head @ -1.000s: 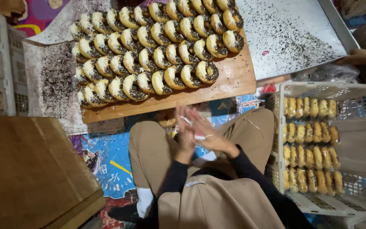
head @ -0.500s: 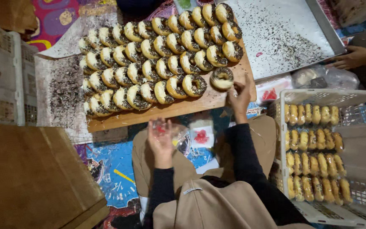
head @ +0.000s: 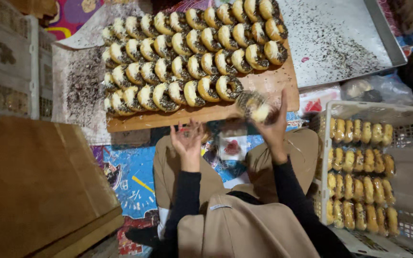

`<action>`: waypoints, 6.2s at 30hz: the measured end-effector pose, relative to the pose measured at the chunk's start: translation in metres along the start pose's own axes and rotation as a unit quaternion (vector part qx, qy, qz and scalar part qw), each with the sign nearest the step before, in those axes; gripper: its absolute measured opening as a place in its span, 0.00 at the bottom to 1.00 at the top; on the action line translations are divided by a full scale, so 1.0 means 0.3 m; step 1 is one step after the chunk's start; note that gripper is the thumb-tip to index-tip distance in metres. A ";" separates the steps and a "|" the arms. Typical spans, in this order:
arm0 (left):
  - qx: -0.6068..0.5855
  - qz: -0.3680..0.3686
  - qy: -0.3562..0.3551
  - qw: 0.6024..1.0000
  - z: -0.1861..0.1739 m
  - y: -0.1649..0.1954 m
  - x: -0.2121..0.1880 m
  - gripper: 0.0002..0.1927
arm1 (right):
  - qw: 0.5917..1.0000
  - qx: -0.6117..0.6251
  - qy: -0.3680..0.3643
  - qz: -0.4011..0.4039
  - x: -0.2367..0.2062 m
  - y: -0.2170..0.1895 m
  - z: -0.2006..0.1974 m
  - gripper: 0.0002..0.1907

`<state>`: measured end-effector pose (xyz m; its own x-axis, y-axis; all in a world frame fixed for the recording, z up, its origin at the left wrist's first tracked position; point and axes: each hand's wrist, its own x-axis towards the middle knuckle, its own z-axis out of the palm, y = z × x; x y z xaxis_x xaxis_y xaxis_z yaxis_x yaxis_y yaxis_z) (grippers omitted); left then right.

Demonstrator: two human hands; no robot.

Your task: The person sits on the floor and individually wraps small pastries in clear plastic bags. They pick up each pastry, place it into a bag, and set the wrapped item into a nearby crate.

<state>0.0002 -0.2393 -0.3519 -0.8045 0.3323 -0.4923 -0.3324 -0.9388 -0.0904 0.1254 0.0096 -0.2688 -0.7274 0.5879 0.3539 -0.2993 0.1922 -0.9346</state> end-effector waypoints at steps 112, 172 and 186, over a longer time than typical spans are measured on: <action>0.122 0.096 -0.068 0.985 0.078 0.070 -0.015 0.15 | 0.910 -0.396 0.048 0.115 0.248 0.292 0.244 0.56; 0.677 0.250 -0.418 0.551 0.315 -0.137 -0.337 0.12 | 0.923 -0.077 -0.371 -0.071 0.015 -0.492 0.056 0.36; 0.726 0.429 -0.445 0.301 0.598 -0.178 -0.647 0.09 | 0.884 -0.167 -0.241 -0.365 0.024 -0.494 0.080 0.08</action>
<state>0.0860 -0.2373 -0.0962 -0.4984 0.5236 0.6909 0.8417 0.1013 0.5304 0.1495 -0.0334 -0.1269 -0.6183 -0.1763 0.7659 -0.6574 0.6502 -0.3810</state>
